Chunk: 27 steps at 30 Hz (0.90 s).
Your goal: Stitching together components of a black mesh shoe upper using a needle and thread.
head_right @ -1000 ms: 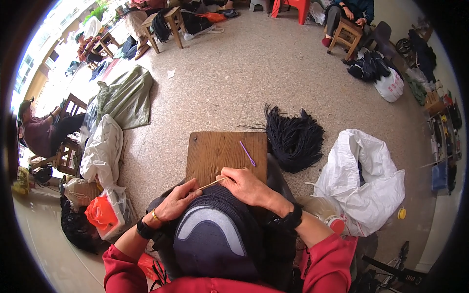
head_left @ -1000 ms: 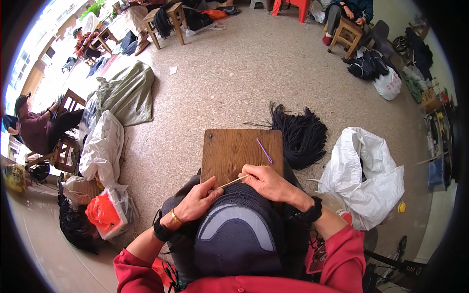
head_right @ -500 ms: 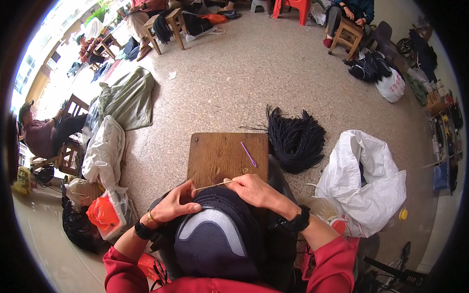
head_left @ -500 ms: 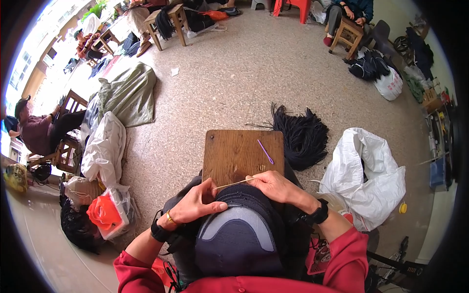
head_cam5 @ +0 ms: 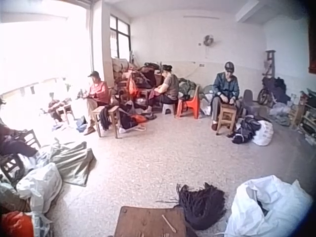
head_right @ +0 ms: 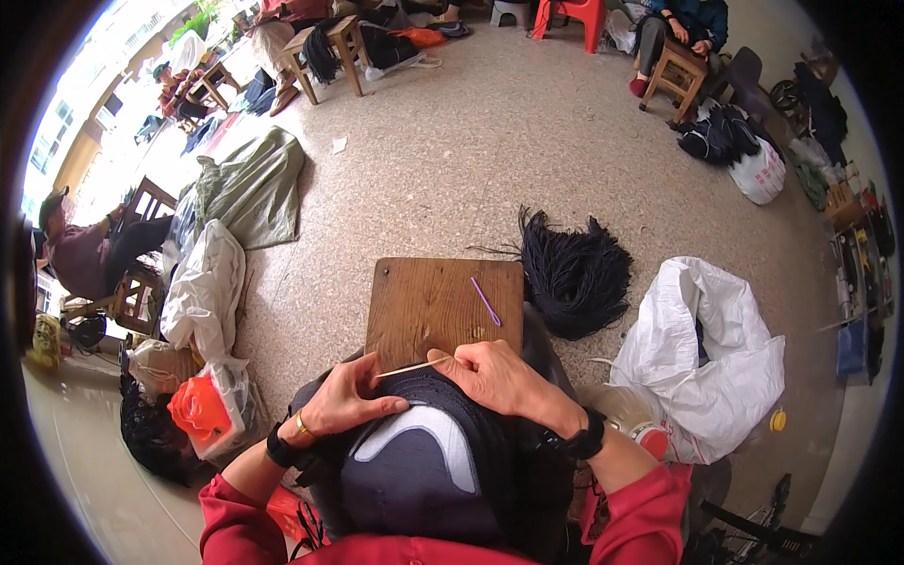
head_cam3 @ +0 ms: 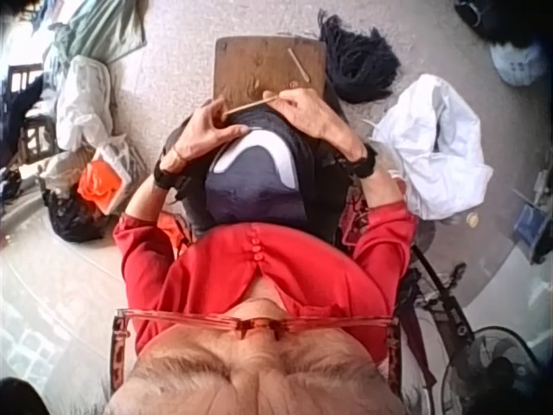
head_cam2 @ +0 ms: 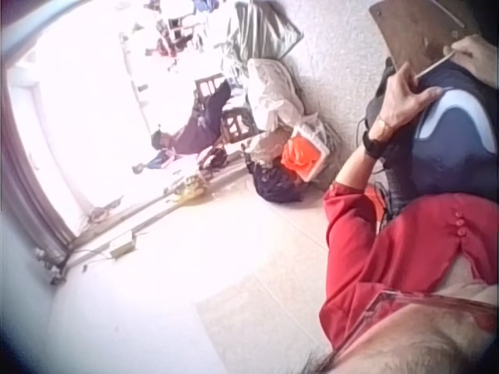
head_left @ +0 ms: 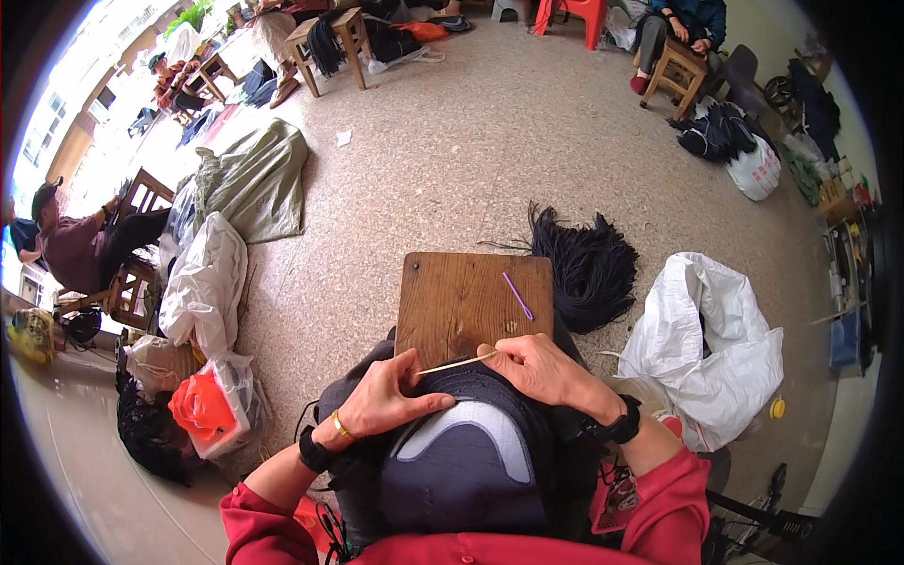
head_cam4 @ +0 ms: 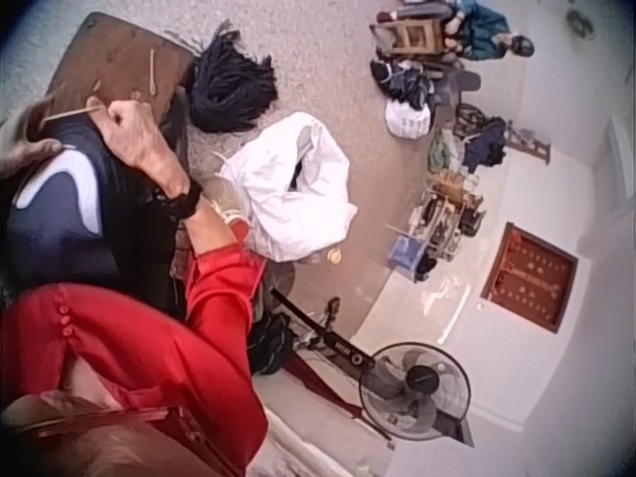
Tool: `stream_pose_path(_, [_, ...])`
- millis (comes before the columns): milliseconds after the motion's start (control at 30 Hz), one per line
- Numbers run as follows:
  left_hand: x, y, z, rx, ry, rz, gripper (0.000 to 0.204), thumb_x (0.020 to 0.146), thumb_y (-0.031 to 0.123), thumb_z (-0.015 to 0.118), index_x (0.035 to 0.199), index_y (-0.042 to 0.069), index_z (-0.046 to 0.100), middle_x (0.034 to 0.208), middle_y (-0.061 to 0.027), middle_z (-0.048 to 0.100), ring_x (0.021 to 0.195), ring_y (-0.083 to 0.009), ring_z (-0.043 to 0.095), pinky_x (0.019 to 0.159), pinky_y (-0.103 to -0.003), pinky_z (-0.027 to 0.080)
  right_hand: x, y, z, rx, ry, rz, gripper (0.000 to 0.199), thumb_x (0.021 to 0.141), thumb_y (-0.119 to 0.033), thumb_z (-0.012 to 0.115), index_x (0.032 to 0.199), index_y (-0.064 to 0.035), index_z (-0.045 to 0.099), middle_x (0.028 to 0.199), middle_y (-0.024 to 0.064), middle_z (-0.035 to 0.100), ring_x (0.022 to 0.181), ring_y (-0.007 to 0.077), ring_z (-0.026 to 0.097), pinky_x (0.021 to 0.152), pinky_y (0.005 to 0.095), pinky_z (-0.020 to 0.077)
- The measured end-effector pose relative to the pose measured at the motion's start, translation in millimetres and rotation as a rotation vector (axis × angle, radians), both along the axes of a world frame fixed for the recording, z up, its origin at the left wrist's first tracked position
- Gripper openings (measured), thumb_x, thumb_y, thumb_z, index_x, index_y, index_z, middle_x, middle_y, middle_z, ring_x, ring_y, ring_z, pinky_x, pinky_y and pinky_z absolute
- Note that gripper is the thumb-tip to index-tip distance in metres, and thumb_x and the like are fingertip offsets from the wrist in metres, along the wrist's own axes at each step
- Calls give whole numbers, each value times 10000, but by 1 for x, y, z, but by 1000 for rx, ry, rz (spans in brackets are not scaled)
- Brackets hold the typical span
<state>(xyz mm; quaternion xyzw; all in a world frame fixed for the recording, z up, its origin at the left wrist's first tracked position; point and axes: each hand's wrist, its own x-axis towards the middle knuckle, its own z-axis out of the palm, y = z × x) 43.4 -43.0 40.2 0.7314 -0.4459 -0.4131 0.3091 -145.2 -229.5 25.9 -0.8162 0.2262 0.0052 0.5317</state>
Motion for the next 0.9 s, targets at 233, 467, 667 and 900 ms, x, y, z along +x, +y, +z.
stream_pose_path(233, [-4, 9, 3, -90, -74, 2, 576, 788, 409, 865, 654, 58, 428, 549, -52, 397, 520, -124, 382, 468, -338, 332, -25, 14, 21, 1, -39, -42, 597, 986, -491, 616, 724, 36, 514, 586, 173, 467, 538, 178, 398, 515, 379, 385])
stream_pose_path(467, [-6, 20, 10, -101, -12, 23, 568, 773, 411, 875, 688, 57, 439, 575, -44, 398, 535, -130, 378, 485, -333, 331, -44, 30, 36, -140, -75, -78, 559, 932, -501, 681, 856, 34, 537, 639, 247, 581, 617, 447, 633, 563, 463, 487])
stream_pose_path(667, [0, 26, 28, -114, 60, -185, 621, 686, 427, 929, 841, 31, 477, 656, -56, 438, 581, -165, 416, 545, -332, 369, -48, 34, 42, -129, -48, -80, 518, 937, -453, 694, 857, 30, 528, 620, 244, 564, 612, 451, 632, 542, 466, 478])
stream_pose_path(900, [-16, 30, 20, -109, -52, -45, 584, 685, 395, 936, 775, 62, 465, 651, -12, 400, 576, -128, 378, 517, -312, 314, -49, 36, 49, -138, -47, -66, 465, 936, -383, 713, 825, 21, 513, 606, 238, 552, 608, 459, 622, 524, 480, 457])
